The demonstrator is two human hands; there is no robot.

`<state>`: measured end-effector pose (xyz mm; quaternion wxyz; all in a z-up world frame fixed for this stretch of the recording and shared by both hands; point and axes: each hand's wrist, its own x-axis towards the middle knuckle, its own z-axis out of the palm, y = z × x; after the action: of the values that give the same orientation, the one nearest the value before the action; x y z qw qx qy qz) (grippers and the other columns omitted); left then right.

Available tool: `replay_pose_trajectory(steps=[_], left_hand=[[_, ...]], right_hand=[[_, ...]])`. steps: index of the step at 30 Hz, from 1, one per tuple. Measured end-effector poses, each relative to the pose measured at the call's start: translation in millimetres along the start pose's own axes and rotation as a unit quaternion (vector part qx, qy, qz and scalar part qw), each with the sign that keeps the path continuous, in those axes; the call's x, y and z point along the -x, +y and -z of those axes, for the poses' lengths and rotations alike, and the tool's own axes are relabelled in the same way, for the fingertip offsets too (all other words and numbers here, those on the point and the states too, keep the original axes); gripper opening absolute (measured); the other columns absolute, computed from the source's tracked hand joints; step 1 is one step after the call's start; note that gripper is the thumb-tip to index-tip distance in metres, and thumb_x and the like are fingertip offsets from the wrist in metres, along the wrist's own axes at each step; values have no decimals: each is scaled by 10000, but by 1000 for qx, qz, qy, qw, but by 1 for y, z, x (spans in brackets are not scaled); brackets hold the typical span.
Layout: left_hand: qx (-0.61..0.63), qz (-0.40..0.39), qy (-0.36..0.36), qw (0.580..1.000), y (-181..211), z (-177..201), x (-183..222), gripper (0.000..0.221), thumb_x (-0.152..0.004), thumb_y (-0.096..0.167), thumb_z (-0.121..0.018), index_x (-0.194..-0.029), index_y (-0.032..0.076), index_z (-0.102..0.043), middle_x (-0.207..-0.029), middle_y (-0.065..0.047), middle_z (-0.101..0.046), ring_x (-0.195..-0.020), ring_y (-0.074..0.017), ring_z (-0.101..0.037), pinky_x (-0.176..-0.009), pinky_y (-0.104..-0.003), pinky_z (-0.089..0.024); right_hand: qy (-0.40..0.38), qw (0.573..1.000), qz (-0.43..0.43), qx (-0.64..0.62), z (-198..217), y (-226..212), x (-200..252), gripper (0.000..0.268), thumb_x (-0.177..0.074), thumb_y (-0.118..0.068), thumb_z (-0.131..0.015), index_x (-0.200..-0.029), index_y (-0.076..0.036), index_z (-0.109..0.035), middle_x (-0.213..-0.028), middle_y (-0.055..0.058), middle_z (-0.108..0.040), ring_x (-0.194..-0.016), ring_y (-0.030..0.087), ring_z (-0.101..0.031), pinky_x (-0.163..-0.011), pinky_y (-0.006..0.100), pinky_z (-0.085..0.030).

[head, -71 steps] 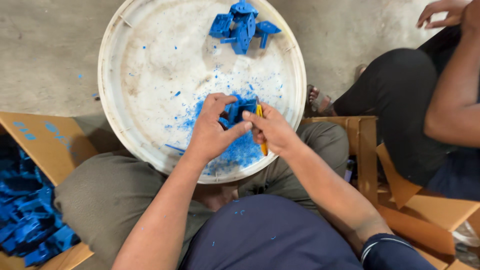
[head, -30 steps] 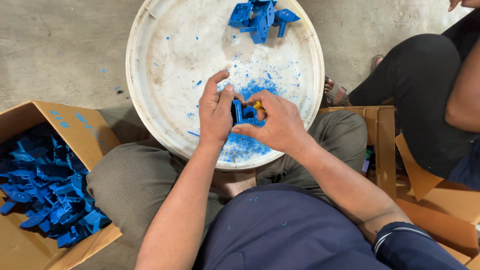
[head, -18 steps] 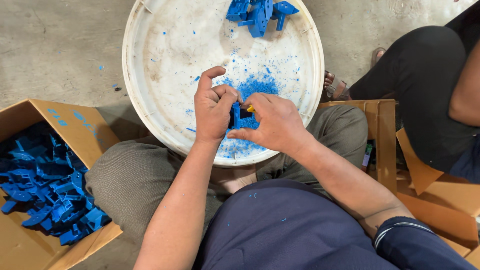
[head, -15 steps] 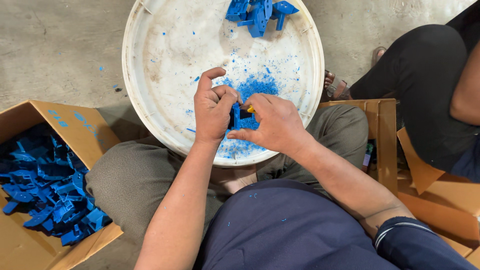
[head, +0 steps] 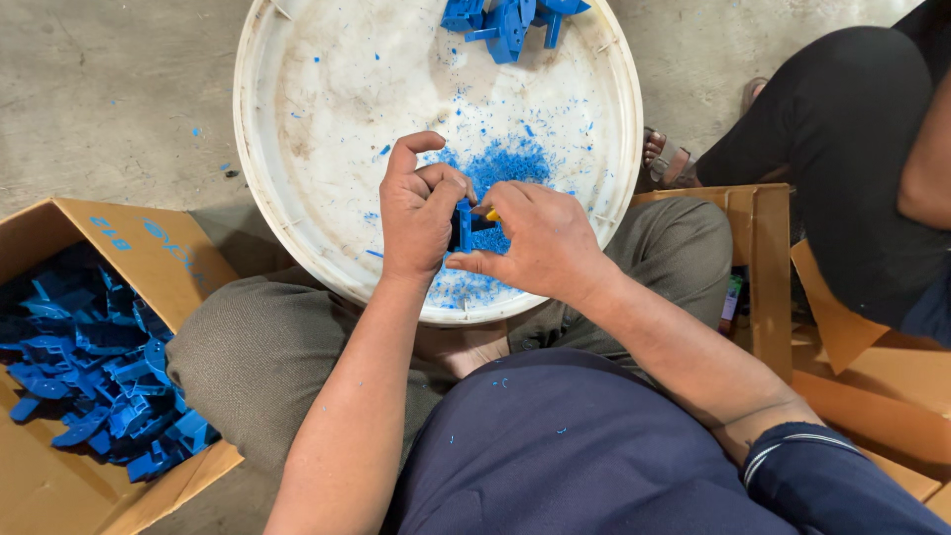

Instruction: The person cleans blue plastic components by hand using a small scraping tool to remove excess material.

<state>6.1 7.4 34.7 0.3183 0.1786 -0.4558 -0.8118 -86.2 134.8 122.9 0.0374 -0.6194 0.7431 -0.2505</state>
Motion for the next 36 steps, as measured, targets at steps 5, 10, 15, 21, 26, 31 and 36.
replay_pose_trajectory(steps=[5,10,15,21,26,31,36], left_hand=[[-2,3,-11,1000,-2,1,-2,361,-915,-89,-555,-1253,6,-471,-755,-75,-664,-734,-117,-632,-744,-269,-515],[-2,17,-8,1000,-3,2,-1,352,-903,-92,-565,-1229,9,-477,-759,-72,-664,-717,-112,-622,-711,-263,-508],[7,14,-12,1000,-3,1,-1,343,-906,-96,-556,-1225,7,-485,-748,-70,-646,-723,-119,-621,-721,-269,-518],[-3,22,-8,1000,-6,2,-2,346,-888,-105,-546,-1209,8,-482,-721,-70,-631,-701,-123,-614,-695,-273,-512],[-5,18,-5,1000,-9,3,-3,328,-896,-95,-539,-1203,6,-485,-725,-83,-648,-699,-129,-623,-697,-269,-507],[11,21,-6,1000,-11,4,-2,327,-896,-99,-543,-1199,10,-487,-734,-82,-648,-696,-128,-616,-689,-269,-501],[11,32,-8,999,-11,4,-4,326,-890,-100,-539,-1193,13,-497,-738,-80,-651,-692,-119,-612,-675,-270,-510]], right_hand=[[-5,1000,5,15,0,1,-1,602,-752,-579,-867,-912,-57,-614,-805,86,-648,-762,321,-660,-655,435,-517],[-8,999,7,30,-5,1,1,589,-761,-568,-872,-861,-56,-596,-775,90,-639,-739,326,-647,-650,441,-515],[-20,999,-1,36,-7,4,2,564,-776,-562,-861,-823,-67,-595,-716,82,-630,-697,328,-636,-610,443,-496],[-21,1000,-5,3,-13,8,6,528,-821,-550,-834,-797,-75,-605,-707,81,-633,-670,309,-646,-593,428,-495],[-23,1000,0,9,-18,8,9,466,-871,-506,-836,-780,-104,-618,-702,78,-618,-684,308,-641,-611,431,-489],[21,1000,0,-20,-15,8,8,542,-804,-542,-840,-860,-53,-613,-761,90,-631,-683,311,-640,-617,421,-504],[-5,1000,5,4,-13,6,5,528,-817,-524,-857,-843,-61,-604,-758,95,-633,-706,334,-640,-639,444,-501]])
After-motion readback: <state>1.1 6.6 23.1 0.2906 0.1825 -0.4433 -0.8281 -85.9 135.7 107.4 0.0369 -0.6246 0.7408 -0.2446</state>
